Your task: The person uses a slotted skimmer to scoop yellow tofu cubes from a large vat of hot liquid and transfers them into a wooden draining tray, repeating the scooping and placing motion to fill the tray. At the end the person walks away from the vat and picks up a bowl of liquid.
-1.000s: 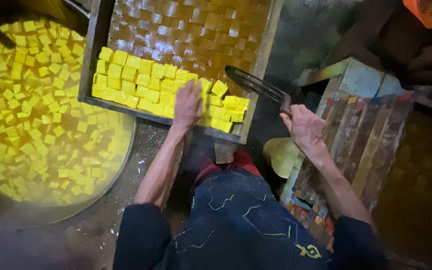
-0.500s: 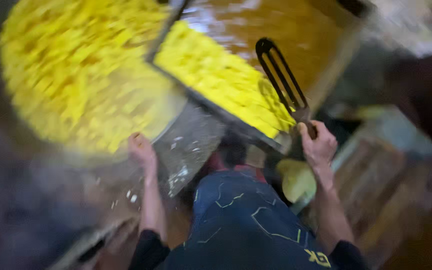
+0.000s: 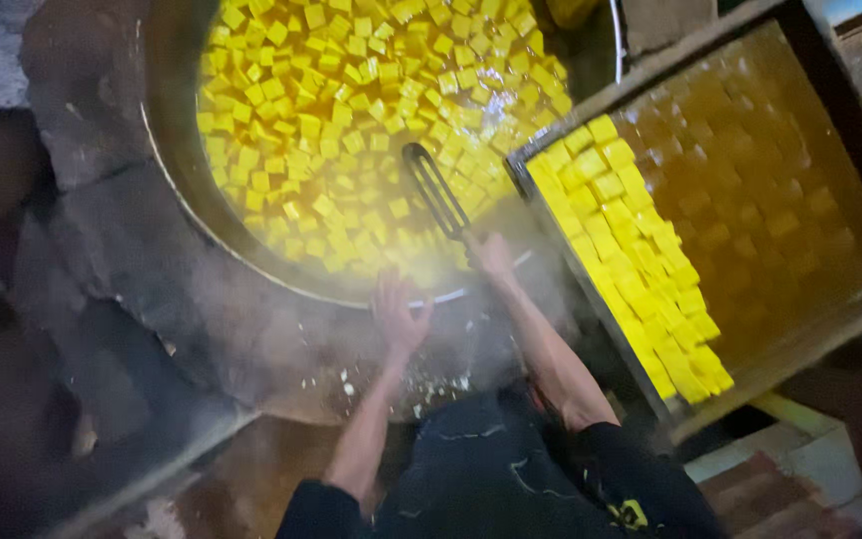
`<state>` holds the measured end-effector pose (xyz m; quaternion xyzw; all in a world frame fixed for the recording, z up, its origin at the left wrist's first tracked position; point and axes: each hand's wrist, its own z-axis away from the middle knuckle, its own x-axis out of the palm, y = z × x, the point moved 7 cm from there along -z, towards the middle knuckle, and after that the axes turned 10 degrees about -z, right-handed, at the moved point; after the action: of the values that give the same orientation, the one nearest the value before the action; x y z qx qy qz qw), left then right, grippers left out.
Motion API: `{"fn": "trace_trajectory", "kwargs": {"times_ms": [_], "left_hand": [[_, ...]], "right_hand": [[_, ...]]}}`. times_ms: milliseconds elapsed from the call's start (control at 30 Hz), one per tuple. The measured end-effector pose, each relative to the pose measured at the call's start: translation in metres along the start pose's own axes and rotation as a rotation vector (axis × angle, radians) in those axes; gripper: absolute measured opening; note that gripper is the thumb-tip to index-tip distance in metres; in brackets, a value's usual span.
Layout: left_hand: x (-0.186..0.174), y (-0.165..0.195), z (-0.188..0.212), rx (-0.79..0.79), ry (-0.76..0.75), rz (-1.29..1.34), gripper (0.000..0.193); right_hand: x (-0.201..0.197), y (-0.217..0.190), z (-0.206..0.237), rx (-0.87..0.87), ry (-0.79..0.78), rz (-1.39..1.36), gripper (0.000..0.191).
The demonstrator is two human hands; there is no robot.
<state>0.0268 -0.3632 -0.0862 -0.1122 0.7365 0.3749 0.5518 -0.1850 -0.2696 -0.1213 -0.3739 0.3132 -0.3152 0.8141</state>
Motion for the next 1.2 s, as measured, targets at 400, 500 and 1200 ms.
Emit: {"fn": "trace_trajectory", "kwargs": {"times_ms": [400, 500, 1200], "left_hand": [[0.027, -0.021, -0.013, -0.116, -0.354, 0.128, 0.075], [0.022, -0.02, -0.02, -0.083, -0.343, 0.101, 0.069], [0.021, -0.005, 0.028, 0.027, -0.071, -0.112, 0.048]], "right_hand": [[0.055, -0.043, -0.138, -0.087, 0.037, 0.496, 0.045], [0.064, -0.045, -0.152, -0.079, 0.042, 0.514, 0.043], [-0.194, 0.012, 0.119, -0.359, 0.336, -0.143, 0.028]]}}
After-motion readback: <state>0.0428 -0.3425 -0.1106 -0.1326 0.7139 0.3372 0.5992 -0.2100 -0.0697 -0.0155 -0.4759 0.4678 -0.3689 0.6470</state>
